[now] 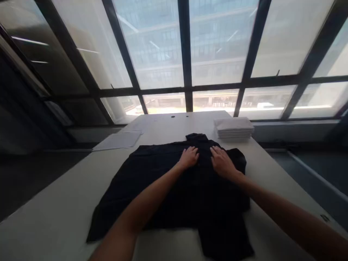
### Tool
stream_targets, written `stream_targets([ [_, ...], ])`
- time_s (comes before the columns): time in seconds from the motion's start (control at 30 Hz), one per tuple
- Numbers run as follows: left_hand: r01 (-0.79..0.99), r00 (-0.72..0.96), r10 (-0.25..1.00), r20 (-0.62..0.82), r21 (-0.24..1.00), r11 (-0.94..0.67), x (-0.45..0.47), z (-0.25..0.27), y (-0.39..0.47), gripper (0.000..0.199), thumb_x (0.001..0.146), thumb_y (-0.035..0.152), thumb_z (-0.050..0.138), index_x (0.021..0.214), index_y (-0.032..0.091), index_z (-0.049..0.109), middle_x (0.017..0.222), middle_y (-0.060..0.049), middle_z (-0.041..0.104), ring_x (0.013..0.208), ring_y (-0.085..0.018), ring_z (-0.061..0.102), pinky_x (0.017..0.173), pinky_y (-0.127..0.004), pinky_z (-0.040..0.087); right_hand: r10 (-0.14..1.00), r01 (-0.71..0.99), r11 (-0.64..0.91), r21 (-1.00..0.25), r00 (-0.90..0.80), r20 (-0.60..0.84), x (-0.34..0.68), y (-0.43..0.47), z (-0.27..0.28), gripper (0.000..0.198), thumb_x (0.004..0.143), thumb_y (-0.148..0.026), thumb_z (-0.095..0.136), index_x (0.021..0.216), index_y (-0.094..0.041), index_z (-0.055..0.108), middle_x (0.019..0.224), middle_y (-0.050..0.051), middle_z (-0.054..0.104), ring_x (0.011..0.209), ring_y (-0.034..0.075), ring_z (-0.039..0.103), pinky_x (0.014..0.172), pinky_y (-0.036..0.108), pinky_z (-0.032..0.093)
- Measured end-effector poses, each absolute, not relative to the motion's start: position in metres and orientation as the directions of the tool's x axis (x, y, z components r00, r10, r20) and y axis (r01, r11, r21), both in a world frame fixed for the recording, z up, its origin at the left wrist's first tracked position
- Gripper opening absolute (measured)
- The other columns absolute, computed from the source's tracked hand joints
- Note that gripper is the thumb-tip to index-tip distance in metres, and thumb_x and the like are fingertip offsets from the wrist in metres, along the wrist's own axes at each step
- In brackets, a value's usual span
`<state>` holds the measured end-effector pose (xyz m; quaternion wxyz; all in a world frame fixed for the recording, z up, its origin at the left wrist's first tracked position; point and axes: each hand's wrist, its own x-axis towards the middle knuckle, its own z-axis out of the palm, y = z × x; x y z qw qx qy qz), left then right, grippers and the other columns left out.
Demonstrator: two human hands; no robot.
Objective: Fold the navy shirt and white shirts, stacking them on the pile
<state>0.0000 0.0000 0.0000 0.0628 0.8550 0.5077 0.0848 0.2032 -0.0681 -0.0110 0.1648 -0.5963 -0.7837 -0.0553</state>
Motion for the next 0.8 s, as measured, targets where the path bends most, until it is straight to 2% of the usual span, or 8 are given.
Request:
stream_targets([
  [0.17, 0.82, 0.53, 0.842, 0.101, 0.191, -0.54, 0.029, -0.033, -0.019, 0.058, 0.105, 0.052, 0.031, 0.156, 0.027, 0.04, 0.165, -0.005, 0.031, 0.154, -0.029, 0.023, 0.123, -0.057, 0.02, 0.987, 0.99, 0.081, -0.112, -0.064, 0.145, 0.226, -0.052, -0.043, 0.061, 0.103, -0.041, 0.031, 0.156, -0.01, 0.039, 0.163, 0.016, 0.031, 0.153, 0.03, 0.022, 0.122, 0.054, 0.019],
  [0.37, 0.822, 0.529, 0.842, 0.108, 0.182, -0.539, 0.026, -0.035, -0.021, 0.062, 0.104, 0.056, 0.028, 0.157, 0.027, 0.037, 0.166, -0.004, 0.028, 0.154, -0.029, 0.02, 0.124, -0.056, 0.017, 0.999, 0.99, -0.026, -0.139, 0.031, 0.031, 0.268, -0.044, -0.051, 0.073, 0.102, -0.06, 0.02, 0.161, -0.017, 0.028, 0.169, 0.009, 0.016, 0.156, 0.027, 0.01, 0.123, 0.056, 0.01],
  [0.57, 0.83, 0.51, 0.853, 0.111, 0.197, -0.522, 0.025, -0.034, -0.025, 0.062, 0.103, 0.058, 0.026, 0.157, 0.029, 0.038, 0.166, -0.003, 0.028, 0.154, -0.029, 0.02, 0.124, -0.056, 0.017, 0.98, 0.964, -0.197, -0.176, 0.201, 0.004, 0.285, -0.039, -0.051, 0.08, 0.099, -0.064, 0.017, 0.162, -0.014, 0.021, 0.169, 0.013, 0.016, 0.156, 0.029, 0.011, 0.123, 0.055, 0.012],
  [0.8, 0.851, 0.488, 0.871, 0.048, 0.194, -0.488, -0.006, -0.033, -0.002, 0.064, 0.102, 0.061, 0.023, 0.158, 0.031, 0.034, 0.167, 0.001, 0.024, 0.155, -0.025, 0.017, 0.125, -0.05, 0.015, 0.978, 0.967, -0.203, -0.154, 0.208, 0.012, 0.294, -0.039, -0.056, 0.078, 0.1, -0.06, 0.017, 0.162, -0.014, 0.023, 0.168, 0.011, 0.02, 0.156, 0.026, 0.013, 0.123, 0.056, 0.014],
])
